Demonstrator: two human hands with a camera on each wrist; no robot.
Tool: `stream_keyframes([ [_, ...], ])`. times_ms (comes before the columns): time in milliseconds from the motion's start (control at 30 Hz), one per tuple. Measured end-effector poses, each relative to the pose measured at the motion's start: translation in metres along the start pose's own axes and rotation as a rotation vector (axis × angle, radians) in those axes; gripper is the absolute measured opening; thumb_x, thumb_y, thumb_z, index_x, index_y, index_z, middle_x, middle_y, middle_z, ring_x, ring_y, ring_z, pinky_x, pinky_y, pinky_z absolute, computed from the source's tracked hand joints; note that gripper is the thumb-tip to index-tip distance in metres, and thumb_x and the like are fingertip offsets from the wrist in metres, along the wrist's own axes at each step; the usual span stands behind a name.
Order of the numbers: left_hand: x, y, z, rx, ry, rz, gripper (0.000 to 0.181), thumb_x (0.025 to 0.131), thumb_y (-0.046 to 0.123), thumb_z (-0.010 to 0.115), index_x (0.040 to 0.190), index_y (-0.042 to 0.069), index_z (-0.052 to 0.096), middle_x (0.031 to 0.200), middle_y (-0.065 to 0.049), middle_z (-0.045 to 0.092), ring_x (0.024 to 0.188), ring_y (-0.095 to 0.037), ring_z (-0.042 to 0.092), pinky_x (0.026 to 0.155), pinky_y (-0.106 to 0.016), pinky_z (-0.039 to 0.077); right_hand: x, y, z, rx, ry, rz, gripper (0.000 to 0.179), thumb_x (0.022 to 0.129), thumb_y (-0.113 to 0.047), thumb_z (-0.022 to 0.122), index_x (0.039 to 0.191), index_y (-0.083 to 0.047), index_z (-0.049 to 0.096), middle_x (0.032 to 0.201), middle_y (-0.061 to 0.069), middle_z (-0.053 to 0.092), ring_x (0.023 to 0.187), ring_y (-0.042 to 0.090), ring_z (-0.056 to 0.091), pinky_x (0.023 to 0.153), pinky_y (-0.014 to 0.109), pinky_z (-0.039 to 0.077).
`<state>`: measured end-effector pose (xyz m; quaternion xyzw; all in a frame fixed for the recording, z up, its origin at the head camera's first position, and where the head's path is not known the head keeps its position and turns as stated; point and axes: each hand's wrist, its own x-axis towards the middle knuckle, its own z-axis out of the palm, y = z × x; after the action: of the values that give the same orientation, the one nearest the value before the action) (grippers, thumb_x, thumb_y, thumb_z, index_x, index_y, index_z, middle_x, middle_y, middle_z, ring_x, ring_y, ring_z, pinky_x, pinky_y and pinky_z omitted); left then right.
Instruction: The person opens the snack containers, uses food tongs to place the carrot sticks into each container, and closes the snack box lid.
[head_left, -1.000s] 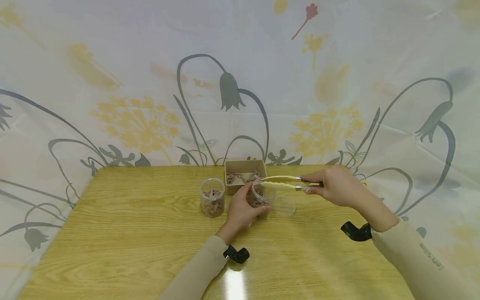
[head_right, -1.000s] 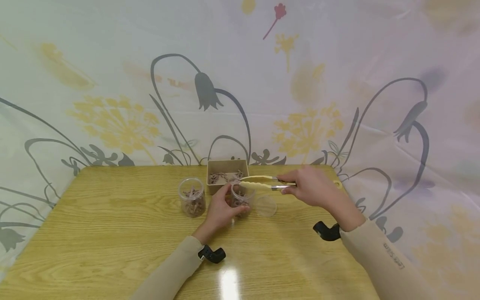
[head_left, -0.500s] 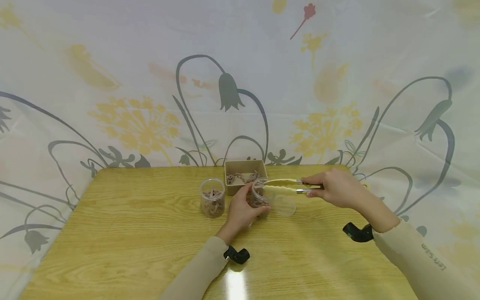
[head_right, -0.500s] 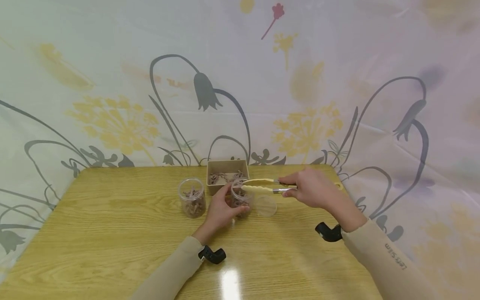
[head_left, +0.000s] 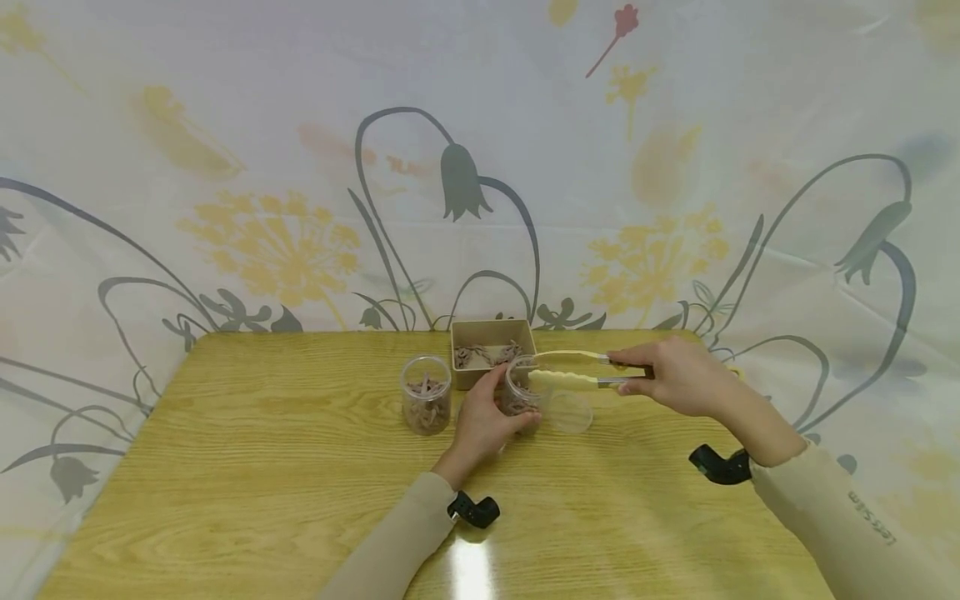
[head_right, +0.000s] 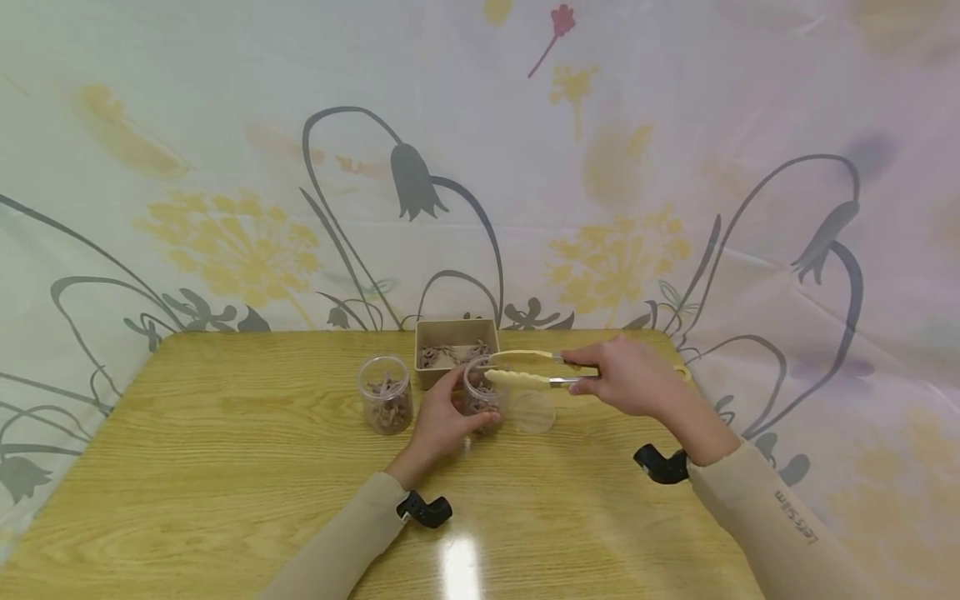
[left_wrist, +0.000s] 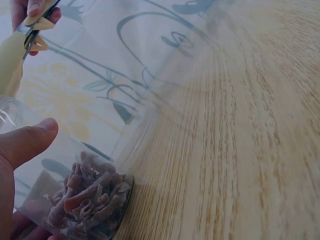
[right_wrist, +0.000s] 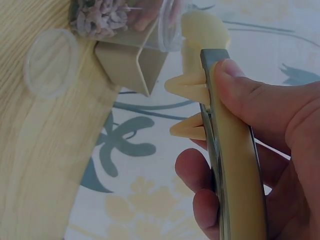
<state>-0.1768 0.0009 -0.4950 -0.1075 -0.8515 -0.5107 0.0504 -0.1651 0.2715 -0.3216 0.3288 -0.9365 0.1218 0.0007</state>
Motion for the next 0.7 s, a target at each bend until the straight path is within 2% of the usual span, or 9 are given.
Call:
stream_keyframes([
  [167, 0.0, 0.0, 0.0, 0.0, -0.002, 0.01, 0.088, 0.074, 0.039, 0.089, 0.149, 0.018, 0.047, 0.131, -0.004, 0.06, 0.111, -0.019, 0.058, 0.085, -0.037, 0.052, 0.002, 0.006, 0.004, 0.001, 0.063, -0.02, 0.046, 0.086, -0.022, 0.079, 0.127, -0.003, 0.069, 0.104, 0.011, 0.075, 0.049, -0.003, 0.045, 0.051, 0.026, 0.039],
  [267, 0.0, 0.0, -0.001, -0.012, -0.001, 0.018, 0.088, 0.074, 0.037, 0.09, 0.148, 0.018, 0.047, 0.131, -0.006, 0.06, 0.112, -0.02, 0.058, 0.085, -0.038, 0.052, 0.003, 0.008, 0.005, 0.021, 0.074, 0.013, 0.049, 0.088, -0.022, 0.078, 0.131, -0.003, 0.066, 0.108, 0.012, 0.073, 0.044, 0.0, 0.038, 0.05, 0.026, 0.037],
  [400, -0.001, -0.001, -0.001, -0.02, 0.001, 0.025, 0.088, 0.074, 0.035, 0.09, 0.148, 0.017, 0.047, 0.132, -0.008, 0.06, 0.114, -0.021, 0.058, 0.087, -0.04, 0.052, 0.009, 0.011, 0.005, 0.051, 0.039, 0.094, 0.051, 0.092, -0.023, 0.074, 0.137, -0.002, 0.06, 0.117, 0.016, 0.07, 0.043, 0.005, 0.034, 0.052, 0.029, 0.038],
  [500, -0.001, -0.001, 0.0, -0.012, 0.002, 0.026, 0.088, 0.074, 0.036, 0.09, 0.148, 0.018, 0.047, 0.132, -0.007, 0.06, 0.115, -0.021, 0.058, 0.087, -0.04, 0.052, 0.019, 0.016, 0.005, 0.04, 0.009, 0.122, 0.052, 0.092, -0.021, 0.073, 0.137, -0.001, 0.059, 0.119, 0.018, 0.069, 0.044, 0.008, 0.041, 0.051, 0.032, 0.04],
  [567, -0.001, -0.001, -0.001, -0.003, 0.001, 0.025, 0.087, 0.074, 0.038, 0.089, 0.148, 0.019, 0.047, 0.132, -0.006, 0.06, 0.115, -0.021, 0.058, 0.087, -0.04, 0.052, 0.029, 0.019, 0.005, -0.009, 0.005, 0.109, 0.051, 0.091, -0.019, 0.074, 0.136, 0.001, 0.059, 0.12, 0.02, 0.068, 0.05, 0.014, 0.055, 0.054, 0.035, 0.046],
  [633, -0.002, -0.001, -0.001, 0.0, -0.003, 0.021, 0.087, 0.074, 0.04, 0.089, 0.148, 0.019, 0.047, 0.132, -0.005, 0.06, 0.114, -0.02, 0.058, 0.087, -0.039, 0.052, 0.039, 0.021, 0.004, -0.091, -0.002, 0.102, 0.052, 0.09, -0.019, 0.075, 0.136, 0.0, 0.06, 0.126, 0.02, 0.065, 0.064, 0.022, 0.066, 0.053, 0.037, 0.048],
  [700, -0.003, 0.0, -0.001, 0.002, -0.006, 0.019, 0.088, 0.074, 0.041, 0.089, 0.148, 0.019, 0.047, 0.131, -0.005, 0.06, 0.113, -0.02, 0.058, 0.086, -0.038, 0.053, 0.05, 0.021, 0.003, -0.199, -0.006, 0.081, 0.053, 0.089, -0.021, 0.077, 0.136, -0.003, 0.061, 0.128, 0.02, 0.064, 0.079, 0.029, 0.07, 0.053, 0.039, 0.05],
])
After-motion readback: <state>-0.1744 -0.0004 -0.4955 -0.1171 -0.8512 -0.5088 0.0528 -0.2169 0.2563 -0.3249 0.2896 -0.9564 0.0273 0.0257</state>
